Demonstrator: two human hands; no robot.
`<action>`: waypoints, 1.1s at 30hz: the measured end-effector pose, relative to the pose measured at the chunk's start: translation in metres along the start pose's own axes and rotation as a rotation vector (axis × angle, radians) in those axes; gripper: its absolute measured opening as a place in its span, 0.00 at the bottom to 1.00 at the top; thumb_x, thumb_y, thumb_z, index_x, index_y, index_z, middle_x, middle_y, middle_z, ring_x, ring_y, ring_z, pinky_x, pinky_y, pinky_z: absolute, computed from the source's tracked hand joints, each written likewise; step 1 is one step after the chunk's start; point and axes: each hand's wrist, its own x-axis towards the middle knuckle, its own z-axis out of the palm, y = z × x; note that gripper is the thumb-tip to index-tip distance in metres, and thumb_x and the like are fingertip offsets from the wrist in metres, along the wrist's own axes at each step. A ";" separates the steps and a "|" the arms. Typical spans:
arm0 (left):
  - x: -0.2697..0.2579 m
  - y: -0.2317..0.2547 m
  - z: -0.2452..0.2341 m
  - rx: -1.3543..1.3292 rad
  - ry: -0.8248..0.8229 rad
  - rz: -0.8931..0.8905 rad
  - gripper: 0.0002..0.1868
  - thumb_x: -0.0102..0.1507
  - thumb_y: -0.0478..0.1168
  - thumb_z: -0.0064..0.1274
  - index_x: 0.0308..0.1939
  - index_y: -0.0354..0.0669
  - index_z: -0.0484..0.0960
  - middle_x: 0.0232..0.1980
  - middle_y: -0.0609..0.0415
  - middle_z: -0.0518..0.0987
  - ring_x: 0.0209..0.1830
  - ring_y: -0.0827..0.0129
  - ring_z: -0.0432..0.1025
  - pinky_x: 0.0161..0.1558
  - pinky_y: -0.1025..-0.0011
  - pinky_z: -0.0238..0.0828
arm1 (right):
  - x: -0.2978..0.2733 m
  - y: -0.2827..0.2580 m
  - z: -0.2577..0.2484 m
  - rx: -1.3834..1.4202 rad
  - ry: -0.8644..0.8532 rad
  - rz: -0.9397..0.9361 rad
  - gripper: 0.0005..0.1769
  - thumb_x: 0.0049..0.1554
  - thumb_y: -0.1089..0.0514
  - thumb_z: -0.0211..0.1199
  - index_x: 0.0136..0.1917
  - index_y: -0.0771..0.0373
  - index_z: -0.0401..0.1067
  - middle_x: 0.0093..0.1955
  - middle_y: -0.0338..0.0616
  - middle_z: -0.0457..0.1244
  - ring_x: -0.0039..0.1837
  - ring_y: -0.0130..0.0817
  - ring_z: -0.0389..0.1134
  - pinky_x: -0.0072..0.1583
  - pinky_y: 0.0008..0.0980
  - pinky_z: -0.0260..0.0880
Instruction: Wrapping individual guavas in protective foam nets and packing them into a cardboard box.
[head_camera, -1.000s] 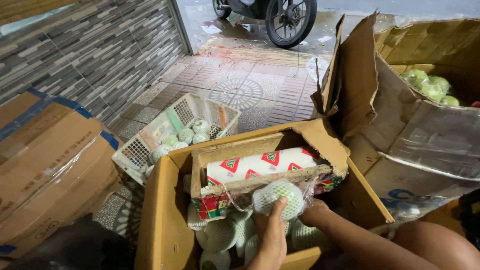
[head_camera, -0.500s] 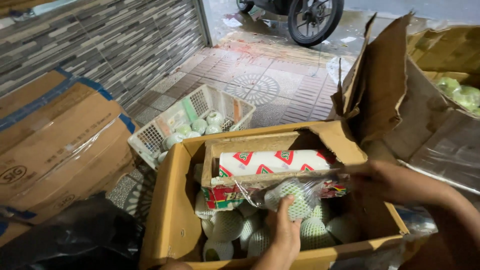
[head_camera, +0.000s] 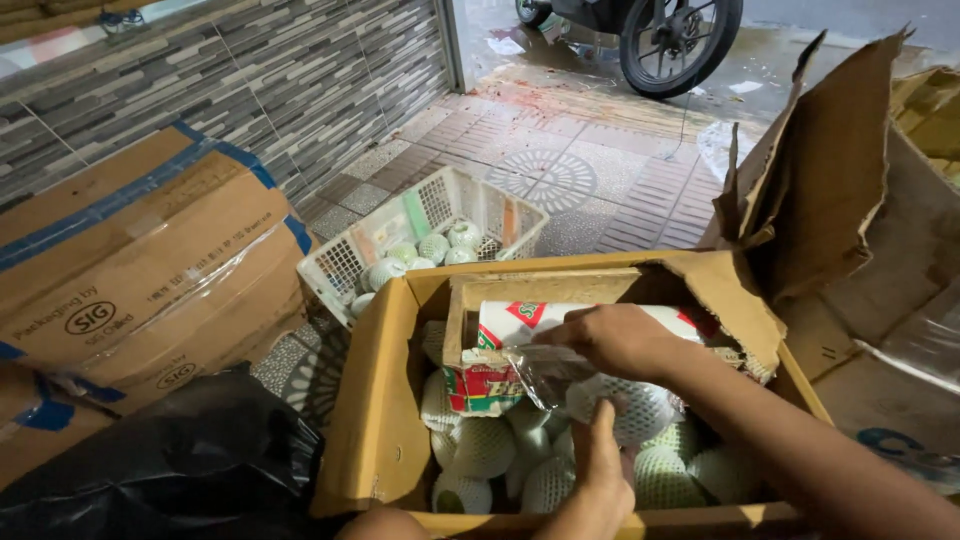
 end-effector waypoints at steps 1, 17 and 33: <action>-0.006 0.005 0.005 -0.001 -0.001 0.001 0.16 0.60 0.37 0.52 0.51 0.56 0.80 0.47 0.54 0.86 0.47 0.66 0.78 0.43 0.63 0.71 | 0.003 0.005 0.004 -0.001 0.001 -0.001 0.23 0.57 0.46 0.59 0.66 0.28 0.75 0.59 0.23 0.72 0.50 0.34 0.75 0.45 0.38 0.70; -0.035 0.026 0.025 -0.034 -0.009 0.025 0.28 0.52 0.31 0.56 0.58 0.42 0.81 0.51 0.42 0.84 0.51 0.53 0.77 0.48 0.53 0.75 | -0.097 0.151 0.001 -0.159 -0.190 0.254 0.32 0.59 0.50 0.51 0.69 0.11 0.66 0.71 0.24 0.64 0.65 0.32 0.71 0.60 0.34 0.71; -0.054 0.041 0.032 0.066 -0.018 -0.017 0.28 0.53 0.33 0.56 0.60 0.44 0.78 0.54 0.43 0.83 0.55 0.55 0.75 0.52 0.55 0.73 | -0.199 0.181 -0.011 -0.420 -0.197 0.500 0.37 0.62 0.50 0.45 0.73 0.01 0.53 0.51 0.14 0.69 0.47 0.28 0.75 0.49 0.38 0.75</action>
